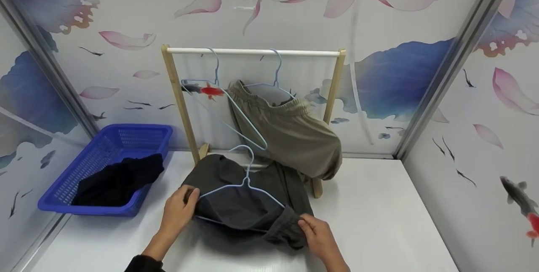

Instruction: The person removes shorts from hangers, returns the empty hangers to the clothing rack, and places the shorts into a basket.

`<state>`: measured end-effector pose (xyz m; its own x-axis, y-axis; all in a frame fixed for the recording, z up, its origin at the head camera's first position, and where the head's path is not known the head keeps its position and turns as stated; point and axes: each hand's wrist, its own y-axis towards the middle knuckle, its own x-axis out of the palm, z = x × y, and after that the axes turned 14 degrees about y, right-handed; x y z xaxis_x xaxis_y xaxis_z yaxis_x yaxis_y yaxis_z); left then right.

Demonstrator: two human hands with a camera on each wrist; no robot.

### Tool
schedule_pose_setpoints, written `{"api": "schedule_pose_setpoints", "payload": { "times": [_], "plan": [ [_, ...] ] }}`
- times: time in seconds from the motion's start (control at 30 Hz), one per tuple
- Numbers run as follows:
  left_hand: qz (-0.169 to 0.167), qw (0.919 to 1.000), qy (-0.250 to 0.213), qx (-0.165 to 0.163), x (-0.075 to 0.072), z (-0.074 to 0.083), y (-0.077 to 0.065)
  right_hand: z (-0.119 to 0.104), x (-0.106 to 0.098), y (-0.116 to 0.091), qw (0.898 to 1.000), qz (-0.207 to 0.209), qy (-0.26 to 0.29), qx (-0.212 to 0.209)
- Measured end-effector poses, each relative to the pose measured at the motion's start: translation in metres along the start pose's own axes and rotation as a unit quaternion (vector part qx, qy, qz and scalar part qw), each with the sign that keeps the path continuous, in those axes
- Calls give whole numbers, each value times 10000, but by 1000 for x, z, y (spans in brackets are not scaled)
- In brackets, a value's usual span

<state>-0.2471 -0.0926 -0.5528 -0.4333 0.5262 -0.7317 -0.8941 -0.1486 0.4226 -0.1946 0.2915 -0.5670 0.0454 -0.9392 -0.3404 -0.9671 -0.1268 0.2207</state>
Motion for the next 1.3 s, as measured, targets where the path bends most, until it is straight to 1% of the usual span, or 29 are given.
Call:
{"api": "schedule_pose_setpoints", "payload": {
  "times": [0.13, 0.2, 0.33, 0.47, 0.57, 0.67, 0.73, 0.9, 1.03, 1.17, 1.3],
  "plan": [
    [222, 9996, -110, -145, -4, 2, -1, -5, -2, 3, 9999, -134, -21, 100],
    [321, 9993, -103, -181, -6, 4, -2, -7, -2, 5, 9996, -150, -131, 195],
    [538, 9984, -48, -172, -9, 7, -4, -15, 0, 7, 9980, -79, -461, 425],
    [693, 9973, 32, -220, -11, 10, -6, -20, 6, 10, 9960, 45, -751, 473],
    [675, 9965, 58, -498, -13, 12, -7, -21, 11, 11, 9957, 186, -837, 350],
    [568, 9948, 30, -843, -15, 15, -8, -21, 14, 10, 9955, 320, -857, 264],
    [495, 9936, -10, -1015, -17, 17, -9, -20, 16, 9, 9955, 400, -836, 205],
    [448, 9928, -227, -1086, -21, 19, -11, -17, 20, 8, 9956, 693, -628, 57],
    [404, 9908, -481, -1199, -21, 16, -13, -15, 23, 6, 9944, 949, -460, -63],
    [332, 9883, -693, -1317, -20, 14, -15, -14, 25, 3, 9934, 1058, -434, -122],
    [308, 9887, -742, -1267, -19, 11, -15, -10, 27, 0, 9925, 1140, -429, -143]
  ]
}}
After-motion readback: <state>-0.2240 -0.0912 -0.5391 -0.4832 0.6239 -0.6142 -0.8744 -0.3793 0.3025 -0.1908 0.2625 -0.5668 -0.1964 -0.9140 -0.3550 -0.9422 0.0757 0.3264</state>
